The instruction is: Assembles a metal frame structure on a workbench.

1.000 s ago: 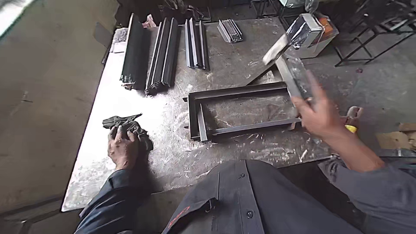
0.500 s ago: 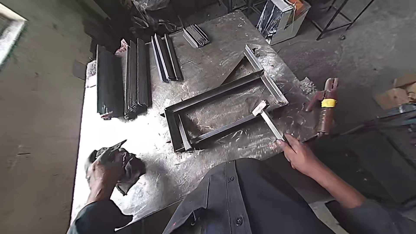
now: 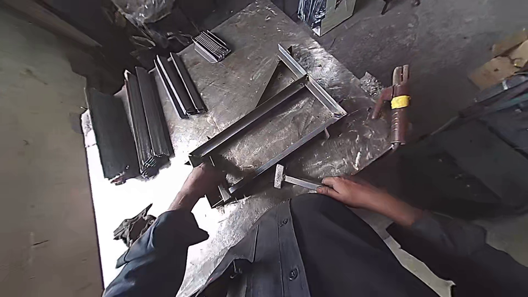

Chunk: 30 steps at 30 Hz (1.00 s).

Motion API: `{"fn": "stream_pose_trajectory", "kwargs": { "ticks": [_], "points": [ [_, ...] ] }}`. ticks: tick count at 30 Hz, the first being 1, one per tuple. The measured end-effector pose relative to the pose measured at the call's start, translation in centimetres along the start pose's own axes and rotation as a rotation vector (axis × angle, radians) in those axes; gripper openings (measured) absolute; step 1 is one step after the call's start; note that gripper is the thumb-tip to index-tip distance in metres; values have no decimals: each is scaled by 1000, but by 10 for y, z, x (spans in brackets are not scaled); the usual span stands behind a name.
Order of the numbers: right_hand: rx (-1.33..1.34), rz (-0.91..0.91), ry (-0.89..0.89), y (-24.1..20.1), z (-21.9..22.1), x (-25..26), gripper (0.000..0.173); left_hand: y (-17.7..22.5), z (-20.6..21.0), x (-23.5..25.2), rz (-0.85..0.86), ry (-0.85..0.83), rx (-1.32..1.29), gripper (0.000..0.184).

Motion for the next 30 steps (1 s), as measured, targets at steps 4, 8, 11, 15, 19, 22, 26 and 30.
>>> {"fn": "stream_pose_trajectory", "kwargs": {
  "ticks": [4, 8, 11, 15, 19, 22, 26, 30],
  "points": [
    [-229, -49, 564, -24, -20, -7, 44, 16, -21, -20, 206, 83, 25, 42],
    [-137, -379, 1062, -75, -68, -23, 38, 100, -39, -106, 735, 260, 245, 32],
    [-247, -445, 793, -104, -91, -21, 56, 155, -33, -148, 1308, 440, 411, 28],
    [152, -229, 59, -79, -82, -6, 39, 205, -16, -183, 1595, 668, 536, 22],
    [528, 25, 332, 1, -69, -30, 29, 209, -11, -160, 1438, 869, 287, 23],
    [547, 282, 649, 61, -66, -61, 41, 202, 6, -103, 1056, 677, 245, 39],
    [232, 554, 722, 92, -73, -62, 52, 215, 29, -63, 618, 182, 395, 54],
    [144, 609, 615, 95, -75, -33, 53, 233, 36, -54, 491, 27, 493, 49]
  ]
}}
Point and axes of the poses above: each hand's wrist, its own x-axis towards the middle knuckle, its own z-axis out of the palm, y = z × x, the point moved 5 cm from there along x, towards the middle knuckle, and after that the axes turned 1 degree about -y, right-handed, at the moved point
